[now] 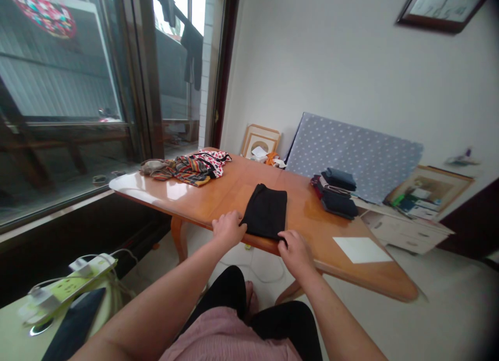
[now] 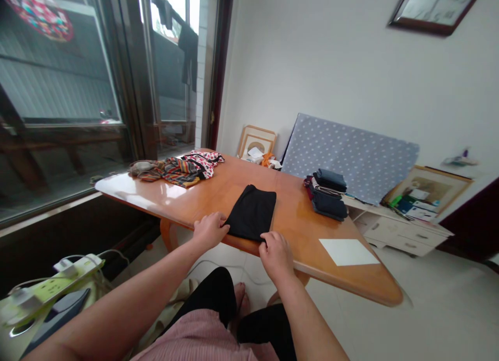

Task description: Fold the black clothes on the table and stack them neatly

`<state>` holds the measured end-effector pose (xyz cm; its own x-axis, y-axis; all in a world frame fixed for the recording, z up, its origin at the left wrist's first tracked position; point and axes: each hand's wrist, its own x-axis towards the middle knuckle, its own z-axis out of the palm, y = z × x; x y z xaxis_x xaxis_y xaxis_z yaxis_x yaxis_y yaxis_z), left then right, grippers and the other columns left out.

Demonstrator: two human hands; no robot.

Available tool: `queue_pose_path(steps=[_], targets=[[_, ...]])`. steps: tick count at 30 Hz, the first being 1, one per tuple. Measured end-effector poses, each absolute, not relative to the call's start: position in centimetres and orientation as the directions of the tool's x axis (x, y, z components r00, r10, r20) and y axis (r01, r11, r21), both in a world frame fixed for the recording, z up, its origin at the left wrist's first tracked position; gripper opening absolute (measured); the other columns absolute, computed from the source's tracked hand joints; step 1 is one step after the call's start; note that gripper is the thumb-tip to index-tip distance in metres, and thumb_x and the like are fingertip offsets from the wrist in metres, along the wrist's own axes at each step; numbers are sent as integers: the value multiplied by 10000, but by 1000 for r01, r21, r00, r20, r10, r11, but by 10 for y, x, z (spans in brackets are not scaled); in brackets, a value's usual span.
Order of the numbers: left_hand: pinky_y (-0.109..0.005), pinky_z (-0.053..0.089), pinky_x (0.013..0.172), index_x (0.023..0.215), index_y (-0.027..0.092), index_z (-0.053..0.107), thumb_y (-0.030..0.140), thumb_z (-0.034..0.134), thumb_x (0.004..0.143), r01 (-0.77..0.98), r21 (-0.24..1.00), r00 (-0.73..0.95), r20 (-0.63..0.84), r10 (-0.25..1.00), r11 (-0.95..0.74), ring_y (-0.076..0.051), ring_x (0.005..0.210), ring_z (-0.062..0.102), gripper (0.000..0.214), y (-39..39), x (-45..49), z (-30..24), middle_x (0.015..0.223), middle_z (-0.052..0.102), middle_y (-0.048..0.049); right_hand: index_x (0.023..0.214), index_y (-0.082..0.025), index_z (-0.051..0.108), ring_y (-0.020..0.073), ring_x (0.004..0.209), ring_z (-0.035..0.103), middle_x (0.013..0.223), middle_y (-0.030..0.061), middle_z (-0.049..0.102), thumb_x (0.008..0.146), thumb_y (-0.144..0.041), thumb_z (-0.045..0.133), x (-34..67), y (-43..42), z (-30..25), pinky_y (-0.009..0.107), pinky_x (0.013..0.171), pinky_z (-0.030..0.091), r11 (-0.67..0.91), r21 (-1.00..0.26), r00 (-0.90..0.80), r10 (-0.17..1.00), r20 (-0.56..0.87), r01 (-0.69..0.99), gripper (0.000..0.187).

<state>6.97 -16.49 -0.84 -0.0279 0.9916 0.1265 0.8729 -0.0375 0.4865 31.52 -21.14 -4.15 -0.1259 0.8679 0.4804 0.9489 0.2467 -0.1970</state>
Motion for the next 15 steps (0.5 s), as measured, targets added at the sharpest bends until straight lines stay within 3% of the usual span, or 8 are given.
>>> queue_pose_path(steps=[6, 11, 15], targets=[[-434, 354, 873, 920, 258, 670, 363, 596, 820, 891, 442, 25, 179, 984, -103, -302, 1031, 580, 163, -171, 69, -12, 1069, 710, -74, 1058, -244, 715, 234, 1004, 576, 1027, 64, 680, 875, -186, 551, 324, -223, -36, 356, 895, 387, 230, -124, -141, 859, 491, 965, 252], [-438, 345, 864, 824, 242, 658, 413, 518, 902, 875, 457, 49, 244, 969, -160, -294, 973, 578, 235, -176, 70, -15, 960, 706, -72, 955, -233, 721, 238, 935, 574, 947, 79, 669, 941, -335, 524, 330, -229, -35, 351, 852, 382, 200, -187, -78, 854, 514, 962, 223], [-430, 338, 857, 852, 242, 655, 398, 551, 885, 887, 414, 100, 264, 959, -206, -288, 968, 572, 190, -179, 70, -14, 968, 699, -70, 890, -233, 699, 217, 888, 570, 884, 62, 652, 937, -309, 526, 331, -227, -33, 317, 809, 380, 195, -214, -72, 876, 478, 957, 194]])
